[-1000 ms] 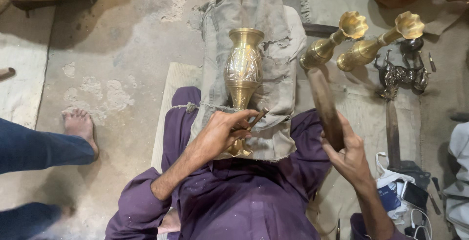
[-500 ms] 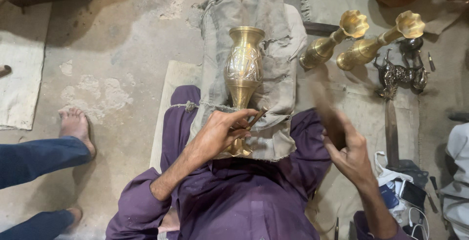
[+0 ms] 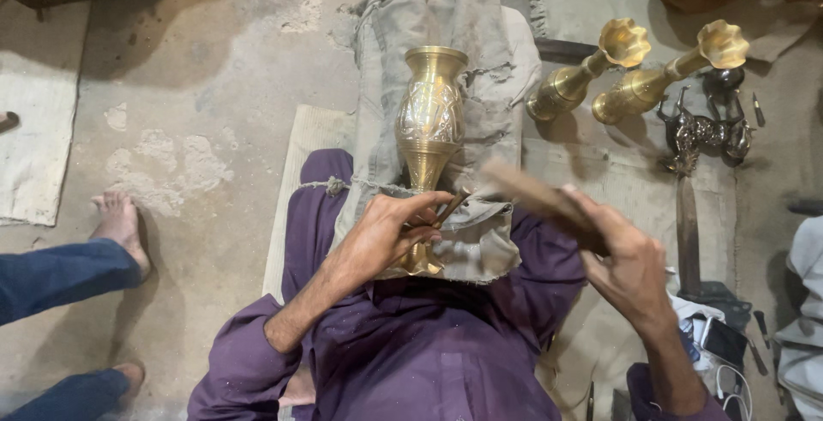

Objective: The person sits on the floor holding a punch against the base of an engraved brass vase and repeatedly strikes the punch with a wooden mallet, working the metal surface. Finished brass vases and figurines lie on the floor beside the work area.

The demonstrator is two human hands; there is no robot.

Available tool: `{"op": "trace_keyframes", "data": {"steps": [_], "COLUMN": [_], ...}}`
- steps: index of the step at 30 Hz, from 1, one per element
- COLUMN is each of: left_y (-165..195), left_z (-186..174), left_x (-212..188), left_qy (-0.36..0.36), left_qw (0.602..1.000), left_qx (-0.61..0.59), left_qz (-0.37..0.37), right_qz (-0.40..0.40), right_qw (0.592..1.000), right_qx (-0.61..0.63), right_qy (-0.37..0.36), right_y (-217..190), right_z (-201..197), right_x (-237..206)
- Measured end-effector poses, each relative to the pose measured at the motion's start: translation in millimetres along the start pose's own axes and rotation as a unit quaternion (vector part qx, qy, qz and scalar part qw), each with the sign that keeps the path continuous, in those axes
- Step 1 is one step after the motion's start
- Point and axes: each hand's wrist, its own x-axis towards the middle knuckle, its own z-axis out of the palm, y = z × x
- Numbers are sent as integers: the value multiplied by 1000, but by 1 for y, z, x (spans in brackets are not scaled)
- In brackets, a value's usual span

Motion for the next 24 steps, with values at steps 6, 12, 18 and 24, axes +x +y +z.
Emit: {"op": "trace_keyframes", "data": {"steps": [6, 12, 18, 24], "left_y": [-2, -2, -2, -4], "left_z": [-1, -3, -4, -4], "left_x": [0, -3, -2, -3], "left_qy": [6, 8, 9, 21], "left_qw": [1000, 1000, 1000, 999], "left_qx": [-1, -14, -22, -19], "left_qz": [20, 24, 18, 37], "right_qz": [30, 60, 47, 22], "right_qw": [999, 996, 996, 999], "right_qx": [-23, -48, 71, 25], "right_qy": [-25, -39, 2, -10], "right_y": [-3, -5, -10, -21], "right_z": [-1, 0, -7, -12], "right_x": [1, 1, 7, 13]}}
